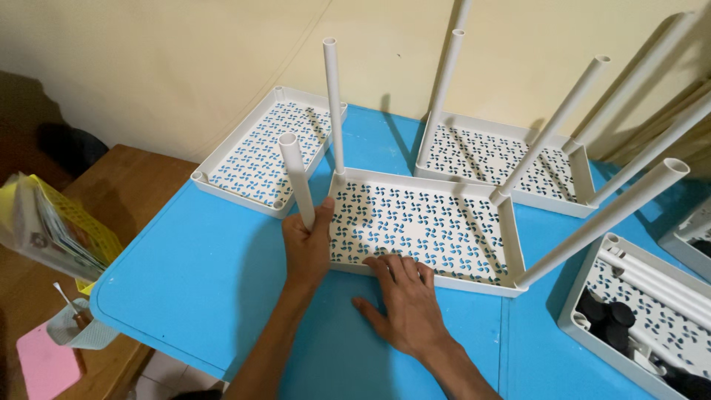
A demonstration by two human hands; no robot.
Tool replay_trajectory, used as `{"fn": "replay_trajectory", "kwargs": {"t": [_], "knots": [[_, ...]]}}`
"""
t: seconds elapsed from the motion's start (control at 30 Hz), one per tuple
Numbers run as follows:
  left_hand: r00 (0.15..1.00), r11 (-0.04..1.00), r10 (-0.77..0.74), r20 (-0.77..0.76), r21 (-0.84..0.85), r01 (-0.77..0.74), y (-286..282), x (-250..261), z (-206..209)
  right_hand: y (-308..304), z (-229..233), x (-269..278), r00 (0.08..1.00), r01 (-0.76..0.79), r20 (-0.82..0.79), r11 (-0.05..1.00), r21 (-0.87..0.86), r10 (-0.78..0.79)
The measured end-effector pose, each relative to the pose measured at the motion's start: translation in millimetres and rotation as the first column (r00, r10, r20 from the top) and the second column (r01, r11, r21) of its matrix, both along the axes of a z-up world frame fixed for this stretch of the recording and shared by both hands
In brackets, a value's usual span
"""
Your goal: The person assembles plastic shelving units by inserting white cylindrical legs into the corner holes of patterned trays. They handle multiple trays and legs, repeatedly inserting legs into each tray to form upright structures on a blue table.
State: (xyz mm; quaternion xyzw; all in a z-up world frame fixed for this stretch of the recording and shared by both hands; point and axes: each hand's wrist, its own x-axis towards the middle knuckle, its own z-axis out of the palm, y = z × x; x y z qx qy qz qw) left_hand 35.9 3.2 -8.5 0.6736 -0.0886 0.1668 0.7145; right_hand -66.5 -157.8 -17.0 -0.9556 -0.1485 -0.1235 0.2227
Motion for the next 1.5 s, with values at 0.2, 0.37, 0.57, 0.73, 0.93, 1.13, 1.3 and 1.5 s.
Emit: {"fn": "replay_trajectory", "kwargs": {"t": [0.2,0.37,0.57,0.73,0.93,1.13,1.3,1.5], "knots": [[0.972,0.974,-0.226,-0.065,-0.018,0.225,15.3,12.9,-7.3,1.2,0.7,1.0,0.999,0.009,-0.033,1.000,-0.015,-0.010],[0.960,0.963,-0.265,-0.090,0.021,0.268,21.2,9.7,-3.4,1.1,1.5,0.9,0.999,-0.005,-0.050,1.000,-0.005,0.005],[1.000,0.997,-0.021,0.008,0.077,0.021,5.3,-18.5,14.6,0.7,3.6,-0.6,1.000,-0.021,0.010,0.999,0.026,0.020],[0.982,0.993,0.121,0.148,-0.003,-0.121,-5.3,-32.7,29.4,1.0,4.8,-0.4,1.000,-0.008,0.012,1.000,0.023,0.007],[0.993,0.993,0.118,-0.002,-0.014,-0.118,-11.0,-23.5,25.8,0.7,4.6,0.2,1.000,-0.001,-0.020,1.000,0.026,0.002],[0.998,0.998,0.055,-0.011,-0.008,-0.055,-5.4,-8.0,25.3,1.1,4.3,-0.6,1.000,0.000,-0.013,0.999,0.033,0.001],[1.000,0.999,-0.003,0.012,0.051,0.003,3.0,0.0,16.9,0.4,2.0,-0.5,1.000,-0.004,-0.016,1.000,0.027,0.004],[0.947,0.945,-0.321,-0.003,-0.067,0.320,21.4,17.2,3.6,2.2,0.3,1.0,0.998,0.019,-0.054,1.000,0.002,-0.019]]}}
